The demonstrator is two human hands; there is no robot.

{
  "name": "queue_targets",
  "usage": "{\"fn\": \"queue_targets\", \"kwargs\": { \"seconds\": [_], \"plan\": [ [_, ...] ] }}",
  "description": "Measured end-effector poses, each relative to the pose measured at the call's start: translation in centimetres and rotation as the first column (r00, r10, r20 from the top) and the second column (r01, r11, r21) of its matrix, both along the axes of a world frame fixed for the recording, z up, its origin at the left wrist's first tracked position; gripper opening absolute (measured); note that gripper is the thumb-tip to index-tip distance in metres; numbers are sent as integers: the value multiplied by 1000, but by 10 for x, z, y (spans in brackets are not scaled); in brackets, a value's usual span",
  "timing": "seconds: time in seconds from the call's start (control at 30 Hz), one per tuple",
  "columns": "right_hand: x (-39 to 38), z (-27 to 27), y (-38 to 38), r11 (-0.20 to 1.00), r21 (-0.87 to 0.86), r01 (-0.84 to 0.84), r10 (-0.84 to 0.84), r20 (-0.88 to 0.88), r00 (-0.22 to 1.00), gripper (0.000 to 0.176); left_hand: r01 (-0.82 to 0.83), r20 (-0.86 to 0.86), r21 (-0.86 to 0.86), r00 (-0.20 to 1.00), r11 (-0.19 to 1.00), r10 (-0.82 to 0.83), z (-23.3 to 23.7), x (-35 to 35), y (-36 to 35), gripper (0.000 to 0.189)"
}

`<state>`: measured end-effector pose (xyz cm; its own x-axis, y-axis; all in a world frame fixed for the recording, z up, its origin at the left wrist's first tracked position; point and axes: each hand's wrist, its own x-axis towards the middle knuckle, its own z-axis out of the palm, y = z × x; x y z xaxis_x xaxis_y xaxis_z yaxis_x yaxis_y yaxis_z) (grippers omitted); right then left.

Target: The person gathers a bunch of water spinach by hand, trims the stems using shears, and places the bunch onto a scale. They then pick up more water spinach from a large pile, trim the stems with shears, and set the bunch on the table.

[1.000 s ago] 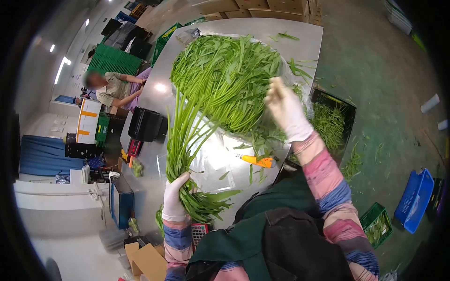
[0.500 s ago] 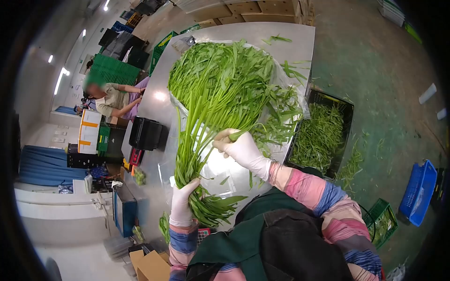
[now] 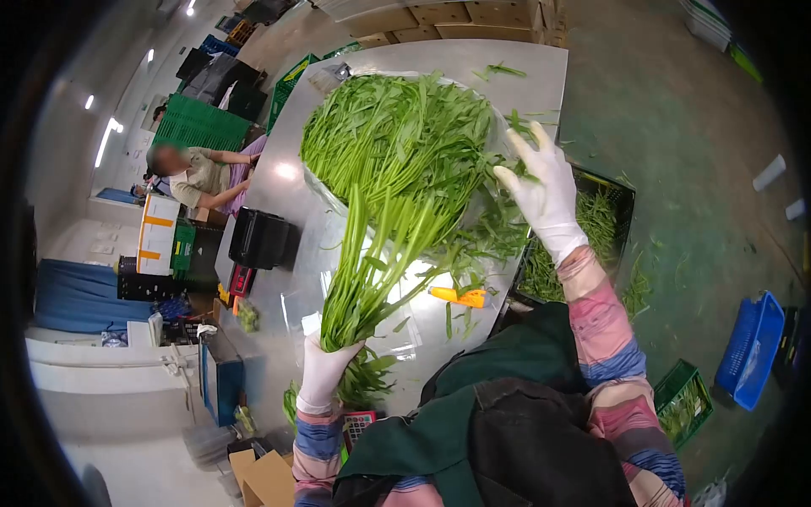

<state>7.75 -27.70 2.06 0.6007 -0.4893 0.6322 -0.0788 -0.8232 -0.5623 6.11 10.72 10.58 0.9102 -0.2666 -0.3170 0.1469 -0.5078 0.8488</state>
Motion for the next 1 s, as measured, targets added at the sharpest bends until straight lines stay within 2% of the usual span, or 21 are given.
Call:
{"fn": "queue_targets", "kwargs": {
  "seconds": [0.07,0.1,0.13,0.17,0.2,0.27,0.33,0.37,0.47,0.5,0.53,0.57,0.6,0.63,0.67,0.73,0.8,0.83,0.87,1.0],
  "plan": [
    [-7,35,11,973,35,-227,223,75,972,27,25,36,2,999,1000,-25,-1,0,-6,22],
    [-10,44,23,914,140,-382,365,131,922,17,34,31,14,999,999,-35,-1,1,-7,23],
    [-12,50,35,828,167,-536,512,166,843,19,43,28,25,999,999,-44,-2,1,-8,24],
    [-13,55,48,773,101,-626,608,162,777,24,52,45,28,998,998,-54,-1,1,-11,25],
    [-13,58,61,751,37,-659,653,103,750,30,60,65,30,996,998,-62,-1,1,-14,25],
    [-14,50,85,718,20,-696,693,64,718,33,72,90,49,993,996,-76,1,1,-18,24],
    [-14,37,99,698,16,-716,714,59,698,28,81,103,86,991,993,-90,4,0,-19,23],
    [-14,36,102,661,75,-746,747,28,665,19,80,109,88,990,993,-89,4,0,-18,24],
    [-6,27,97,643,8,-766,761,105,640,9,65,110,82,991,995,-74,3,-1,-14,25],
    [-1,24,88,679,40,-733,710,218,669,5,52,103,70,993,996,-59,2,-2,-11,25],
    [2,25,73,764,135,-630,588,254,768,4,38,97,57,994,998,-43,1,-2,-8,25],
    [8,11,58,864,251,-436,376,253,891,5,30,105,56,994,998,-35,-1,-2,-4,26],
    [7,10,32,973,79,-216,214,26,976,9,20,113,55,993,998,-27,-3,-2,1,26],
    [4,14,16,992,-80,-101,92,-111,990,17,13,122,55,992,998,-20,-4,-1,3,26],
    [1,14,16,988,-154,23,-38,-97,995,25,8,126,71,992,997,-17,-2,-1,2,27],
    [-8,32,28,964,-24,-263,262,-51,964,23,5,129,107,991,994,-19,2,0,-2,28],
    [-11,30,55,757,138,-639,646,-3,764,15,16,133,106,991,994,-30,1,2,-4,25],
    [-13,30,70,679,135,-722,727,15,686,16,23,138,102,990,994,-37,0,3,-7,24],
    [-15,31,83,673,90,-734,739,-32,673,16,29,153,108,987,994,-45,0,4,-8,24],
    [-16,25,103,553,122,-824,826,47,561,16,42,190,136,980,990,-67,-2,5,-9,26]
  ]
}}
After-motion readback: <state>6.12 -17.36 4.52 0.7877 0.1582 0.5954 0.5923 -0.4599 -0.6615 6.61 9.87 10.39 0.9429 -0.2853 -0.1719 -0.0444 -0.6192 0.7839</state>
